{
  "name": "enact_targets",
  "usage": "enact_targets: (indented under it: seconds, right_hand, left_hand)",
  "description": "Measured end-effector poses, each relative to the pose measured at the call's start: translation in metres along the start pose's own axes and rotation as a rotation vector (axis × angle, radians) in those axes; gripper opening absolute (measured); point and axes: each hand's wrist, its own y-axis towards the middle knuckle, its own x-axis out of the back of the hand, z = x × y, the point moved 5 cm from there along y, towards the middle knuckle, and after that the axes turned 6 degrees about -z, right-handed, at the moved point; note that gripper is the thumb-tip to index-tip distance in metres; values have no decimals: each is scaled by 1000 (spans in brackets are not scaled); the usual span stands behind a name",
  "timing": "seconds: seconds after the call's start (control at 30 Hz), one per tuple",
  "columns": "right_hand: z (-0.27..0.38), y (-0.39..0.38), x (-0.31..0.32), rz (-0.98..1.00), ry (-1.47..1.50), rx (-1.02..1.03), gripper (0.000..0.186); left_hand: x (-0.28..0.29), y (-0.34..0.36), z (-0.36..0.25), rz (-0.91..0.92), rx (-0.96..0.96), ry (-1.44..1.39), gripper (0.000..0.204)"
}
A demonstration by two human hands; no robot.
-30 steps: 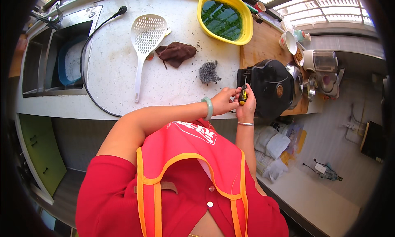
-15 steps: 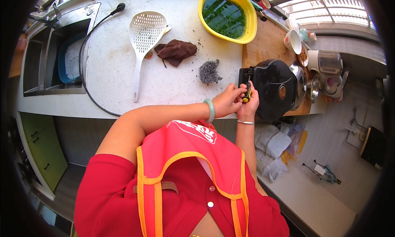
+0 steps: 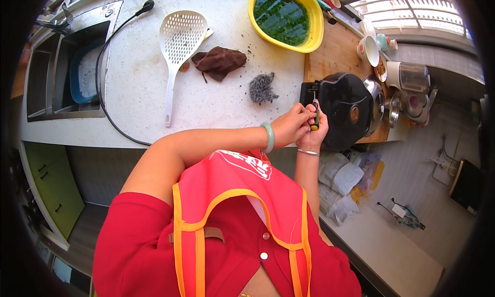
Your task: The person cleans the exterior of a black appliance with a steel wool pad and a cloth. They then use a screwdriver to unscrew and remove a panel from the appliance, followed by further cleaning of the exposed area.
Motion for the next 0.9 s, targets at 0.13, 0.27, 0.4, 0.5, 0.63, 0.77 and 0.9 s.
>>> enact_targets:
  seconds: [0.13,0.27,0.4,0.5,0.63,0.77,0.9]
  right_hand:
    - [1,-2,-4,54,23,-47,28]
    - [2,4,0,107,13,-68,29]
    - [1,5,-3,-83,-42,26,28]
    - [2,1,-7,-21,-41,-6,27]
    - [2,3,-5,-67,-66,19,27]
    - [0,-1,-11,-75,-72,15,27]
    - [2,3,-4,-6,-25,-26,26]
  left_hand:
    - [-1,4,-4,-23,-48,-29,27]
    - [-4,7,1,-18,-54,-4,33]
    - [2,8,1,-22,-17,-9,36]
    - [-2,8,4,-28,-31,-26,38]
    - [-1,9,5,-35,-23,-34,37]
    - [-1,7,4,-18,-9,-57,37]
    - [1,8,2,-18,-20,-28,37]
